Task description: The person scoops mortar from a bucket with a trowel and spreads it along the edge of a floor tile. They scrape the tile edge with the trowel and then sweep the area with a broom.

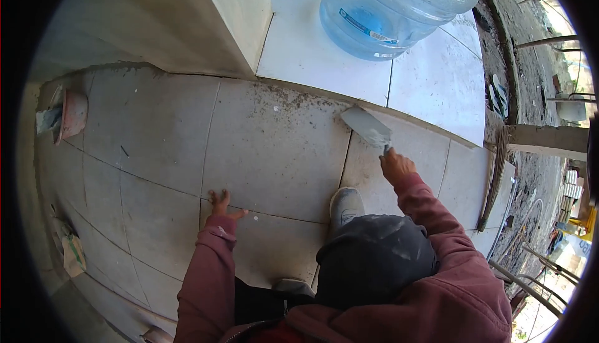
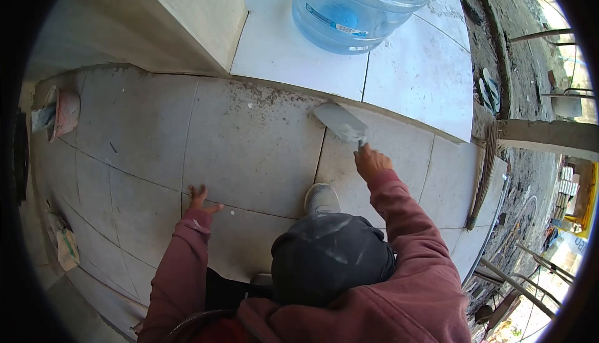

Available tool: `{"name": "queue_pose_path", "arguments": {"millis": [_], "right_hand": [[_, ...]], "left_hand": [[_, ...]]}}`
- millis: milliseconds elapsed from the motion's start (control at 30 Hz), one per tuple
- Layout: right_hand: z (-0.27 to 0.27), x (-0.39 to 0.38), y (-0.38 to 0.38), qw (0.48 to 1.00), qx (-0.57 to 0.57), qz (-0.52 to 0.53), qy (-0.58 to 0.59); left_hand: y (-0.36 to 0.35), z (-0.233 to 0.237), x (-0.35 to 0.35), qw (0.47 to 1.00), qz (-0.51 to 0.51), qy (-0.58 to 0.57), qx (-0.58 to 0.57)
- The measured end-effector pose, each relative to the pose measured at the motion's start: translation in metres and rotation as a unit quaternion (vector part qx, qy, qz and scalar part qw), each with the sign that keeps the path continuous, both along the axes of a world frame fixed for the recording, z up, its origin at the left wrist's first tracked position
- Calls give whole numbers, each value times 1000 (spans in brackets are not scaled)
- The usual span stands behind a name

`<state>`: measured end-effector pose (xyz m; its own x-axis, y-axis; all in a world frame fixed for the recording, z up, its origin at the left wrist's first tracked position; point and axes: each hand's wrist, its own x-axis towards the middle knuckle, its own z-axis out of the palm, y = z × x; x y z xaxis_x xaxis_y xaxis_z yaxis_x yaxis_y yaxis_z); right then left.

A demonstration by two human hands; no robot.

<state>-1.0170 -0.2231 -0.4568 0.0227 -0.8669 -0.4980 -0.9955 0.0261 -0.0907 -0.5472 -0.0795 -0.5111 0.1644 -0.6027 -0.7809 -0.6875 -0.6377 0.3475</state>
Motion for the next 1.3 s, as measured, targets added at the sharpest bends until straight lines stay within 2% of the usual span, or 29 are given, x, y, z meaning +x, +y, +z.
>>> {"name": "queue_pose_path", "arguments": {"millis": [67, 133, 167, 233, 267, 333, 500, 567, 667, 800, 900, 967, 1000, 1067, 1100, 1167, 1200, 1267, 1300], "right_hand": [[18, 3, 4, 1000, -9, 20, -19], [24, 30, 0, 991, -54, 74, -94], [29, 55, -9, 990, -35, 89, -108], [13, 82, -26, 976, -70, 150, -141], [1, 79, -34, 976, -71, 149, -141], [-8, 81, -52, 994, -20, 80, -74], [-7, 76, -47, 982, -47, 139, -122], [-31, 67, -51, 992, -47, 73, -87], [-9, 69, -49, 981, -61, 120, -141], [-14, 64, -56, 990, -67, 83, -94], [-11, 66, -45, 988, -29, 96, -114], [-9, 64, -48, 968, -88, 188, -138], [-10, 61, -49, 969, -90, 187, -137], [-19, 61, -56, 991, -45, 96, -80], [-14, 62, -55, 991, -43, 93, -81], [-3, 63, -49, 974, -82, 170, -125], [-7, 64, -52, 974, -82, 171, -123], [-20, 66, -58, 993, -35, 75, -78], [-14, 68, -59, 993, -39, 73, -81]], "left_hand": [[-6, 6, -16, 997, -25, -63, 34], [-5, 2, -12, 998, -28, -55, 25], [-3, 0, -9, 998, -30, -48, 16], [0, -5, -7, 999, -26, -43, 8], [1, -5, -7, 999, -17, -37, -3], [-1, 3, -13, 999, -15, -40, 8], [-1, 4, -12, 999, -15, -35, 3], [-4, 9, -11, 1000, -4, -20, 8], [1, 2, -11, 999, -6, -33, -7], [-2, 1, -9, 1000, -1, -21, -11], [5, 5, -8, 1000, -6, -24, 14], [-1, 5, -9, 999, -13, -34, 1], [0, 6, -11, 999, -13, -33, -1], [-2, 8, -10, 1000, 11, -18, 12], [-3, 6, -8, 1000, 7, -19, 14], [1, 2, -8, 1000, -4, -26, 4], [-1, 5, -10, 1000, -2, -24, 3], [-5, 13, -11, 1000, 2, -23, 16], [-10, 11, -10, 1000, -1, -25, 13]]}}
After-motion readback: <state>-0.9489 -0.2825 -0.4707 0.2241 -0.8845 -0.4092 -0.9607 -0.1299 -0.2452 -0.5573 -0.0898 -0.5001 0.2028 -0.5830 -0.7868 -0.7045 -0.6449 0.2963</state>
